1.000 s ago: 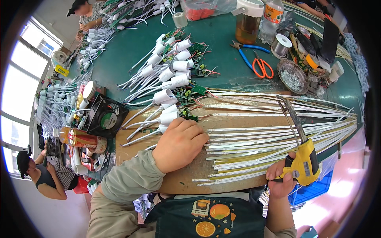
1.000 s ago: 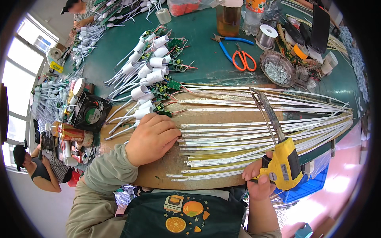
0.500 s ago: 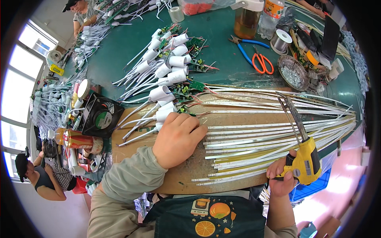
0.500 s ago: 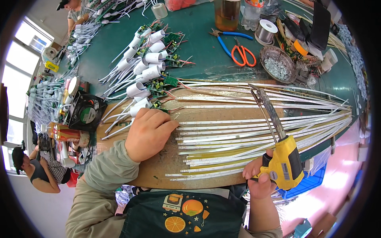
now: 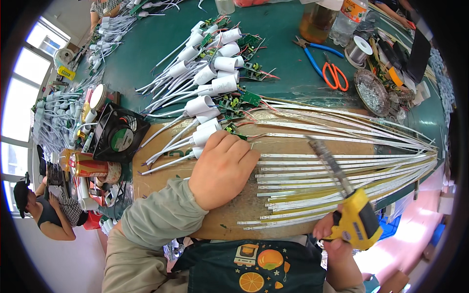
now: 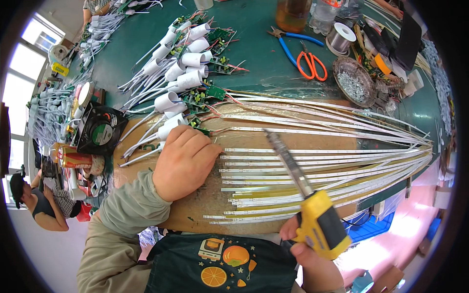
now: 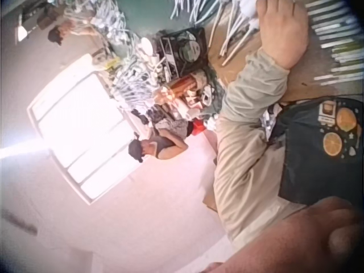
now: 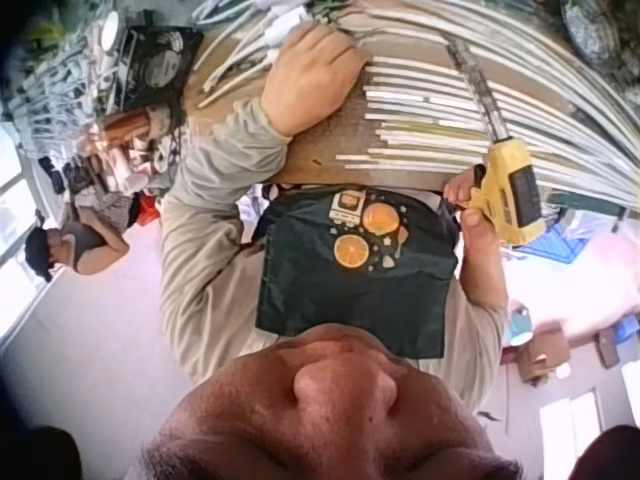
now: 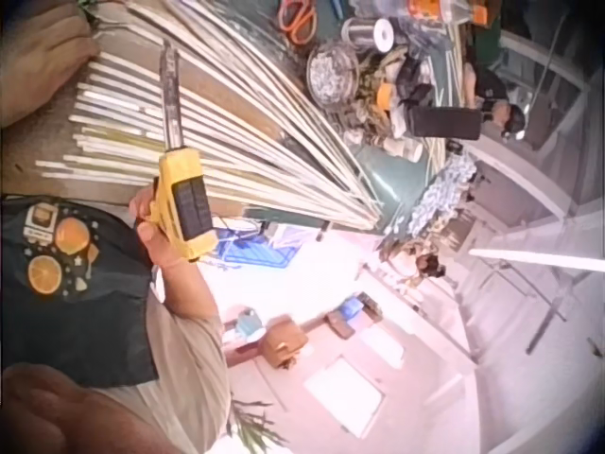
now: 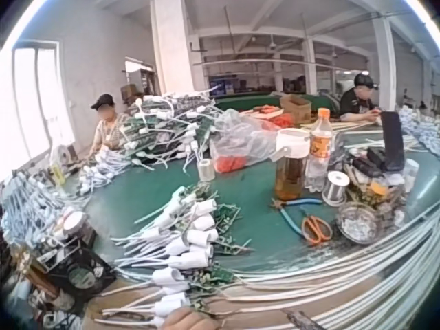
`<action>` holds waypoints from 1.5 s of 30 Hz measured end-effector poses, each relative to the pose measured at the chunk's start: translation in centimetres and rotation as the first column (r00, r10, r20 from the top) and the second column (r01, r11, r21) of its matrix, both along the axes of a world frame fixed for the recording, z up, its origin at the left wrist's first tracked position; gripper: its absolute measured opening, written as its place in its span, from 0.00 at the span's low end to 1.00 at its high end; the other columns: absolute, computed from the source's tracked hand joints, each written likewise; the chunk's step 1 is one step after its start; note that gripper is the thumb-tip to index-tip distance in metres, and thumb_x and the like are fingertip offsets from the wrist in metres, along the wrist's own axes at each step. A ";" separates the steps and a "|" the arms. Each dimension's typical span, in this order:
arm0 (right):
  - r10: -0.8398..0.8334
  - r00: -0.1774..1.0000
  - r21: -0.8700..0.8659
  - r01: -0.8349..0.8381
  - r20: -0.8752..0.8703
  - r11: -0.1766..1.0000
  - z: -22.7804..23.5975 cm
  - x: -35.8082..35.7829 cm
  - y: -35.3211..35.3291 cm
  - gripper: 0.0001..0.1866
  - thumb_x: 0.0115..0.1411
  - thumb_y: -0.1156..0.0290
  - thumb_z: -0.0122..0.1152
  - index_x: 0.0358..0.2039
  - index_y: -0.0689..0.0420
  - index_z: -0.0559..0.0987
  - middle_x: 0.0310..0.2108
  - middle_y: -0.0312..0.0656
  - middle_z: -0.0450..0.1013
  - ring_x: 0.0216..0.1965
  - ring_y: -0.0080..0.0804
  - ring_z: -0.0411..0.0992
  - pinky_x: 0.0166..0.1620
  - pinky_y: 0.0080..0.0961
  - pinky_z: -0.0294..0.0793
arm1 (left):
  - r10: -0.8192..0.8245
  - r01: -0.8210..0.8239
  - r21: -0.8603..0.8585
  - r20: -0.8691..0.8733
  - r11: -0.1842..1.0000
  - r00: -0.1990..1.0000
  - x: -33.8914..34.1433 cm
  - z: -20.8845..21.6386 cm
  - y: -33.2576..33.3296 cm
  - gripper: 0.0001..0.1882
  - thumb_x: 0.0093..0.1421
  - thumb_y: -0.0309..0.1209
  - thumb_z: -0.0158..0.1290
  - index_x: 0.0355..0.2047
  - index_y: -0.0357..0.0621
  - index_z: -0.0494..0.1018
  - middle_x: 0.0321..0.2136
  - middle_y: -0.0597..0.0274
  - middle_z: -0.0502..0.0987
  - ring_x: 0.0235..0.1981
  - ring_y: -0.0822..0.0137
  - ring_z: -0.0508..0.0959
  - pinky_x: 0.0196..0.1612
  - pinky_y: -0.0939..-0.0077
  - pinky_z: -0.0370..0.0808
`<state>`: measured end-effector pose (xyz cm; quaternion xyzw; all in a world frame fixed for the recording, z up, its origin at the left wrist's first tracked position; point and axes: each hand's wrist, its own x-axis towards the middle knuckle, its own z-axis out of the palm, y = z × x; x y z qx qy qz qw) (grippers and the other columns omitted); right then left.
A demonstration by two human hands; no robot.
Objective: The person aligns LED strips and wire assemblies on the workbench, then solders the wires to the LED strips using a soldering tool.
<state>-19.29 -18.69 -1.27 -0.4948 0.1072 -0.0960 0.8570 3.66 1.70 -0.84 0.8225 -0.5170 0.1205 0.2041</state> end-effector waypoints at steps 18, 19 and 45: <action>0.111 0.920 -0.179 -0.189 -0.375 0.965 -0.2 -0.5 1.7 0.32 0.52 0.59 0.67 0.53 0.60 0.65 0.21 0.36 0.62 0.21 0.26 0.62 0.26 0.23 0.65 | -0.034 0.034 0.060 0.012 0.998 0.999 0.0 0.0 0.1 0.11 0.43 0.26 0.53 0.30 0.41 0.73 0.28 0.62 0.72 0.34 0.61 0.73 0.45 0.64 0.68; 0.111 0.920 -0.179 -0.190 -0.376 0.965 -0.2 -0.5 1.8 0.32 0.52 0.59 0.67 0.53 0.60 0.65 0.21 0.36 0.62 0.21 0.26 0.62 0.26 0.23 0.65 | -0.034 0.033 0.059 0.011 0.998 0.999 0.0 0.0 0.1 0.11 0.43 0.26 0.53 0.30 0.41 0.73 0.28 0.62 0.72 0.34 0.61 0.73 0.45 0.64 0.68; 0.058 0.920 -0.153 -0.126 -0.387 0.980 0.3 0.9 2.3 0.26 0.53 0.57 0.65 0.43 0.62 0.68 0.19 0.38 0.64 0.18 0.26 0.63 0.22 0.23 0.65 | -0.031 0.030 0.115 0.005 0.993 1.000 -0.3 0.4 0.0 0.11 0.45 0.27 0.52 0.32 0.39 0.74 0.29 0.60 0.72 0.35 0.61 0.72 0.46 0.65 0.67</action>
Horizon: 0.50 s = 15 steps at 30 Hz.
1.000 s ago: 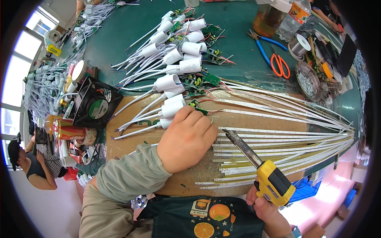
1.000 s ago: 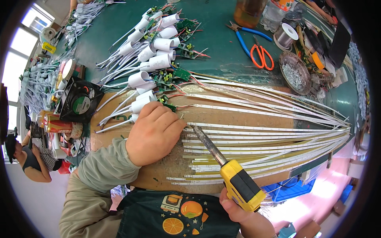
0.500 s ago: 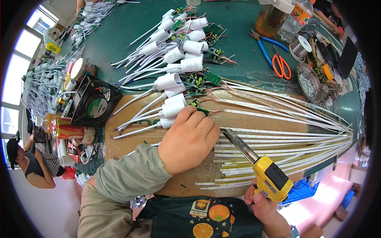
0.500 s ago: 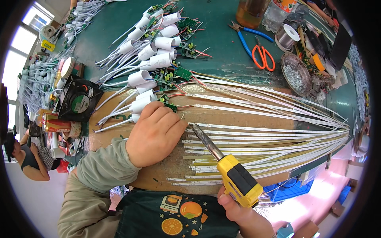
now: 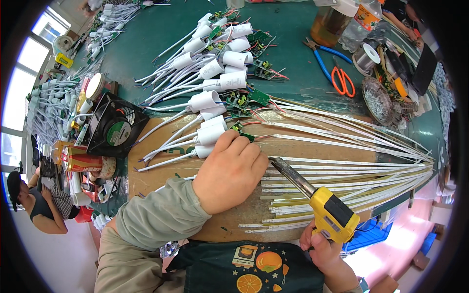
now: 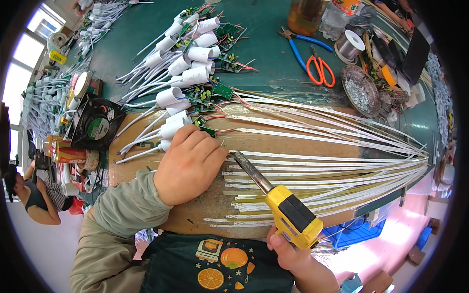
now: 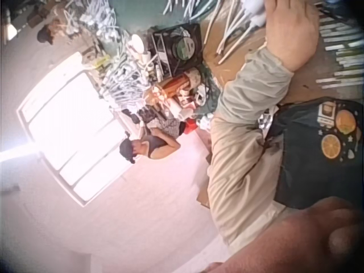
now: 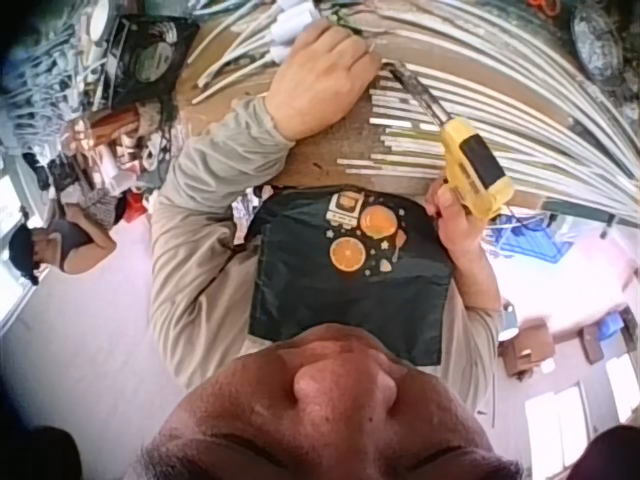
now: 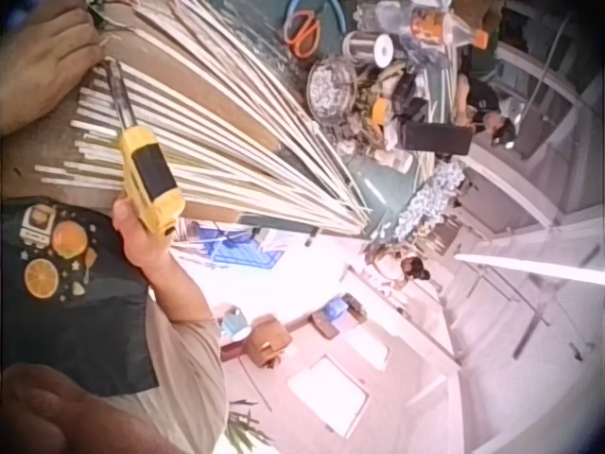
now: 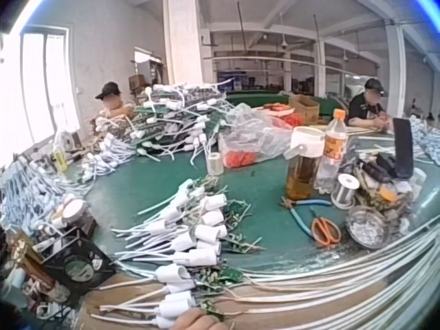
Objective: The person aligns LED strips and wire assemblies on the workbench, then solders the wires to the LED strips using a soldering tool.
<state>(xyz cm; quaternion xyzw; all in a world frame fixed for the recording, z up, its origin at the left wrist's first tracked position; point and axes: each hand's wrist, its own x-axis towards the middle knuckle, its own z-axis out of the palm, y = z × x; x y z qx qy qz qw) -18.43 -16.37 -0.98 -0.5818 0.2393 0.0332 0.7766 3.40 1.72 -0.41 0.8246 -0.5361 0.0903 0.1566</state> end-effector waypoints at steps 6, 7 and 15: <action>-0.088 0.994 0.080 0.082 0.067 0.993 0.6 0.5 0.1 0.32 0.53 0.56 0.65 0.51 0.62 0.66 0.19 0.38 0.62 0.17 0.27 0.63 0.22 0.23 0.65 | 0.002 -0.002 -0.002 -0.003 1.000 1.000 0.0 0.0 0.0 0.11 0.45 0.27 0.52 0.32 0.39 0.74 0.29 0.61 0.71 0.34 0.61 0.72 0.46 0.66 0.67; -0.089 0.994 0.078 0.083 0.068 0.993 0.3 0.2 0.0 0.32 0.53 0.56 0.65 0.51 0.62 0.66 0.19 0.38 0.62 0.17 0.27 0.63 0.22 0.23 0.65 | 0.000 0.000 -0.004 -0.002 1.000 1.000 0.0 0.0 0.0 0.11 0.45 0.27 0.52 0.32 0.39 0.74 0.29 0.61 0.71 0.34 0.61 0.72 0.46 0.66 0.67; -0.117 0.980 0.164 0.091 0.160 0.982 -1.1 -0.4 -0.3 0.30 0.55 0.67 0.60 0.54 0.67 0.63 0.39 0.47 0.68 0.17 0.28 0.66 0.20 0.22 0.67 | 0.006 -0.006 -0.004 -0.009 1.000 1.000 0.0 0.0 0.0 0.11 0.45 0.26 0.52 0.32 0.40 0.74 0.28 0.61 0.71 0.34 0.61 0.72 0.46 0.66 0.67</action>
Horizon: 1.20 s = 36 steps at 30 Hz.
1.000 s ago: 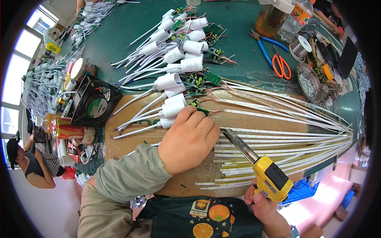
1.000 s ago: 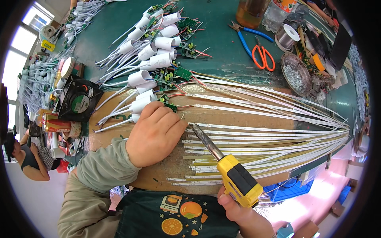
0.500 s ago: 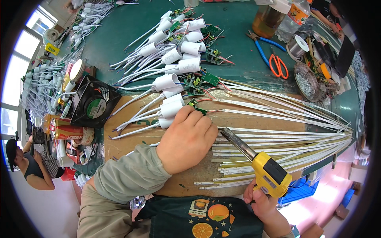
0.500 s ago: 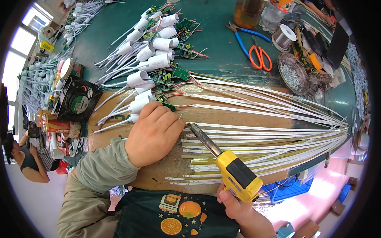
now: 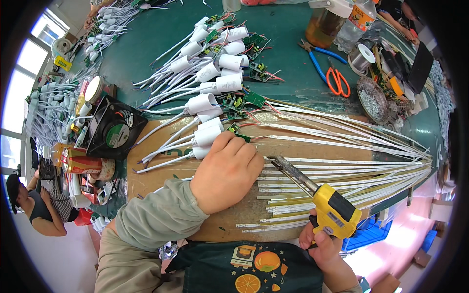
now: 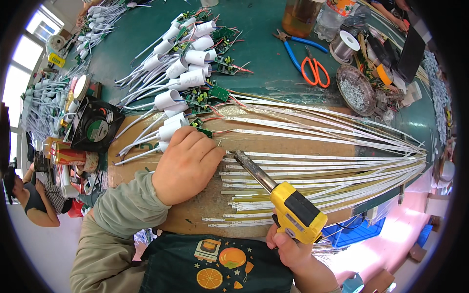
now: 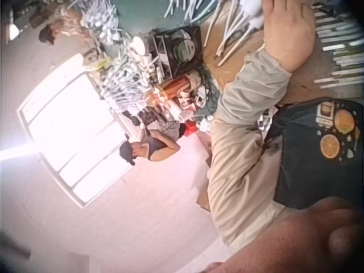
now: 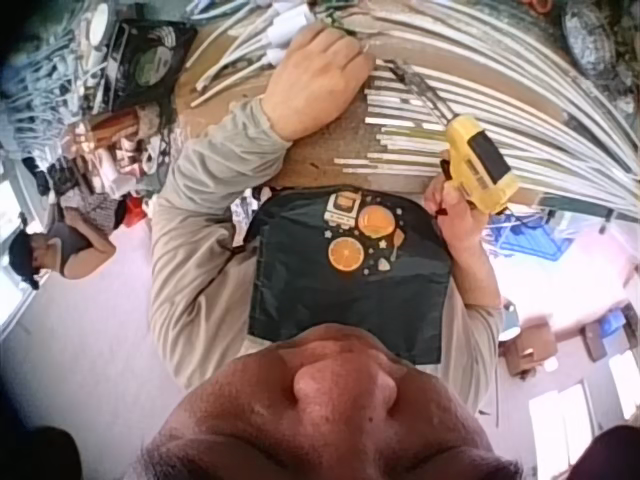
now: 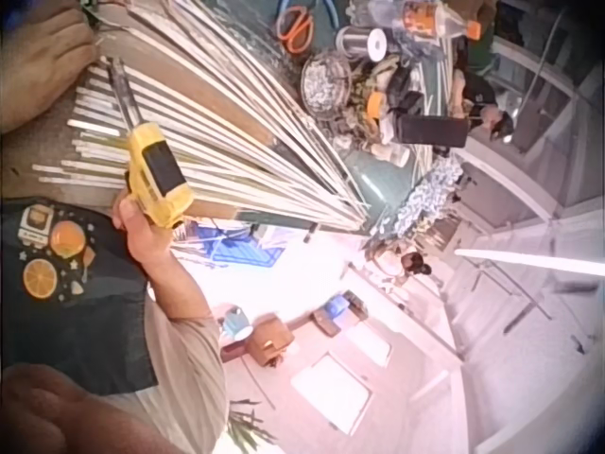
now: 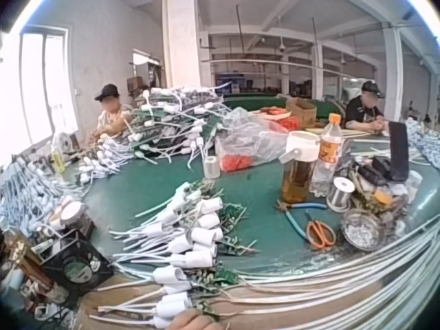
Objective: The person aligns LED strips and wire assemblies on the workbench, then solders the wires to the LED strips using a soldering tool.
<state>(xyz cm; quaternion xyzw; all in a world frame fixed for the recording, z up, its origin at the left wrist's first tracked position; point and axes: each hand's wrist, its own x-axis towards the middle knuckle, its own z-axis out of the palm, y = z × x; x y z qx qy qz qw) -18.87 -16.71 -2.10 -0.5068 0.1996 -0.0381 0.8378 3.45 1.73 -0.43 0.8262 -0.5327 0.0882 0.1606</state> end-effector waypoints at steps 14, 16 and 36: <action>0.008 0.999 0.002 -0.008 -0.032 1.000 -0.1 -0.2 -0.2 0.30 0.54 0.70 0.58 0.55 0.65 0.62 0.47 0.49 0.67 0.19 0.30 0.68 0.20 0.23 0.69 | 0.010 -0.010 0.023 -0.007 1.000 1.000 -0.1 0.1 0.0 0.11 0.45 0.27 0.51 0.32 0.40 0.74 0.28 0.61 0.71 0.34 0.61 0.72 0.46 0.65 0.67; 0.010 1.000 0.003 -0.010 -0.028 1.000 -0.1 -0.2 -0.1 0.30 0.54 0.70 0.58 0.55 0.65 0.62 0.47 0.49 0.67 0.19 0.30 0.68 0.20 0.23 0.69 | 0.012 -0.012 0.023 -0.007 1.000 1.000 -0.1 0.1 0.0 0.12 0.45 0.27 0.51 0.32 0.40 0.74 0.29 0.61 0.71 0.34 0.61 0.72 0.46 0.65 0.67; -0.047 0.991 -0.076 0.038 -0.127 0.996 1.0 0.5 0.6 0.30 0.53 0.60 0.63 0.51 0.63 0.65 0.18 0.39 0.63 0.15 0.28 0.63 0.21 0.24 0.65 | 0.000 -0.002 -0.018 -0.087 1.000 0.996 0.4 0.1 0.3 0.11 0.46 0.25 0.53 0.33 0.41 0.75 0.30 0.60 0.73 0.35 0.60 0.73 0.45 0.66 0.67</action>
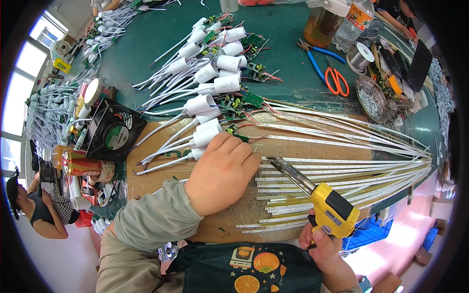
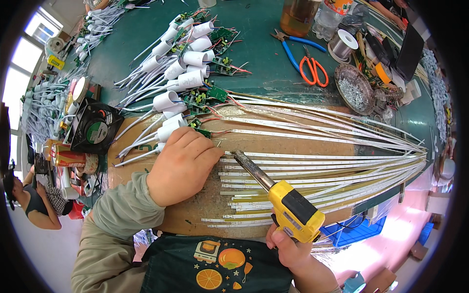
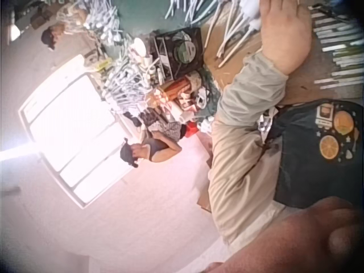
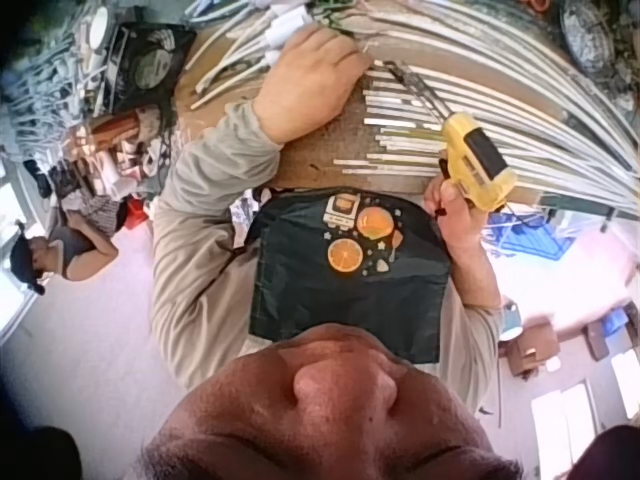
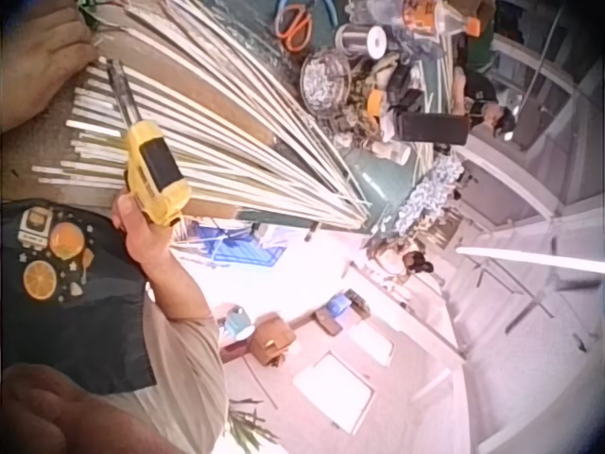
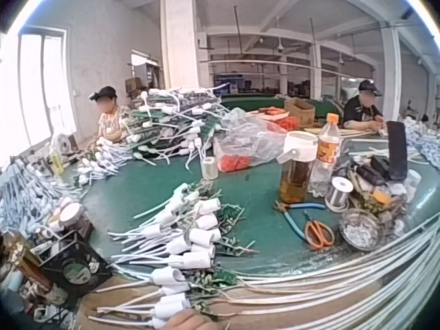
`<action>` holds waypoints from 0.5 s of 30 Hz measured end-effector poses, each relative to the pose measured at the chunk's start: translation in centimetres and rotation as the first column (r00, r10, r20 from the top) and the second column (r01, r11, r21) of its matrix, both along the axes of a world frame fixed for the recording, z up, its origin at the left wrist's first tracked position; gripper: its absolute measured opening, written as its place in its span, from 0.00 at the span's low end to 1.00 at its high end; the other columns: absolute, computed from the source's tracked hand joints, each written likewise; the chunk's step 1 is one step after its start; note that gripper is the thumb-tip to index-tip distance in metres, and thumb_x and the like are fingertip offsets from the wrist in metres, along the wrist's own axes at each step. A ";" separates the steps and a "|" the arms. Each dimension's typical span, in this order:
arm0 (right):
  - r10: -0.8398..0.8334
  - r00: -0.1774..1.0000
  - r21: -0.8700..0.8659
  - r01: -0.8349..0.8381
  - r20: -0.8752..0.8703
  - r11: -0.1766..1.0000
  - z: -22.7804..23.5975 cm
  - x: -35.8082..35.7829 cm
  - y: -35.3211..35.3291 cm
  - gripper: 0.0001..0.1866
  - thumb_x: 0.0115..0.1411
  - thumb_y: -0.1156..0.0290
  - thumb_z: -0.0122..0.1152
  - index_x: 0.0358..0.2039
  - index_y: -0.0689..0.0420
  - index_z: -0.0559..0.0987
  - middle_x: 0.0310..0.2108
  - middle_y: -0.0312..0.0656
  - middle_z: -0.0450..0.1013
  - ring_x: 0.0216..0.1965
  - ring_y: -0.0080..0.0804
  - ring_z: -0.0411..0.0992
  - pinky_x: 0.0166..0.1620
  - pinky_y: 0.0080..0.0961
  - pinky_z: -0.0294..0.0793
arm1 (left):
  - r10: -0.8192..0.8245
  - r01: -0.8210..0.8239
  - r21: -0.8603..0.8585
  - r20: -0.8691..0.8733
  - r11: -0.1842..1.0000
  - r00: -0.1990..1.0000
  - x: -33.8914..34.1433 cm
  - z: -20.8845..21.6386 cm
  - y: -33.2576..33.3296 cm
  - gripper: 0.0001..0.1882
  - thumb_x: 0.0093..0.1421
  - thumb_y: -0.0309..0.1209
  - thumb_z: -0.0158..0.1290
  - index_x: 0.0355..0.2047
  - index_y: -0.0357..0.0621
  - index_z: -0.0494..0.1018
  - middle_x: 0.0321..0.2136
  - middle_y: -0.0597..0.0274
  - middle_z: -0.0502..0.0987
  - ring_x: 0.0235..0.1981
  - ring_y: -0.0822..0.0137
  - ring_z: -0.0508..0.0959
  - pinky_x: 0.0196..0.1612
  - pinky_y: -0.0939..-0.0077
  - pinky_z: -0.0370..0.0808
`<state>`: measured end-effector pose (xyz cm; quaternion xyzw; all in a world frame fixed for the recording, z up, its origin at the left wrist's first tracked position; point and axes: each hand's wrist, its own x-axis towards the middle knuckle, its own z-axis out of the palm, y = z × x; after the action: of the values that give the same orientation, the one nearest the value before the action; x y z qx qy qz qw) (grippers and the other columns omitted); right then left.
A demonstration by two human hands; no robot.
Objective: The person aligns LED strips and wire assemblies on the workbench, then solders the wires to the LED strips using a soldering tool.
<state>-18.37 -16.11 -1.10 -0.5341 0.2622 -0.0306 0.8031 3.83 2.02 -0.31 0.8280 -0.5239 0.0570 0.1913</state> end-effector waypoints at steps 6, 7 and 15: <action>-0.001 1.000 -0.007 0.001 0.007 1.000 0.1 0.1 0.1 0.29 0.54 0.61 0.62 0.52 0.63 0.66 0.18 0.40 0.63 0.16 0.28 0.63 0.21 0.24 0.65 | 0.039 -0.041 -0.077 -0.025 0.996 0.999 -0.1 -0.3 -0.4 0.10 0.46 0.24 0.55 0.31 0.42 0.75 0.28 0.61 0.74 0.34 0.60 0.73 0.43 0.66 0.67; -0.002 1.000 -0.006 0.002 0.008 1.000 0.1 0.1 0.1 0.29 0.54 0.61 0.62 0.52 0.63 0.66 0.18 0.40 0.63 0.16 0.28 0.63 0.21 0.24 0.65 | 0.038 -0.040 -0.076 -0.024 0.996 0.999 0.0 -0.4 -0.4 0.10 0.46 0.24 0.55 0.31 0.42 0.75 0.28 0.61 0.74 0.34 0.60 0.73 0.43 0.66 0.67; 0.044 0.999 -0.020 -0.045 -0.020 0.999 0.4 0.2 0.0 0.30 0.53 0.61 0.63 0.52 0.63 0.65 0.18 0.40 0.63 0.17 0.27 0.63 0.22 0.24 0.65 | 0.076 -0.077 -0.112 -0.017 0.991 0.997 -0.1 -0.4 -0.9 0.08 0.44 0.22 0.56 0.28 0.44 0.75 0.26 0.64 0.74 0.32 0.61 0.74 0.42 0.66 0.67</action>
<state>-18.15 -16.14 -0.67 -0.5485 0.2575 -0.0103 0.7954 3.71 1.17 -0.73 0.8358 -0.4865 0.0883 0.2387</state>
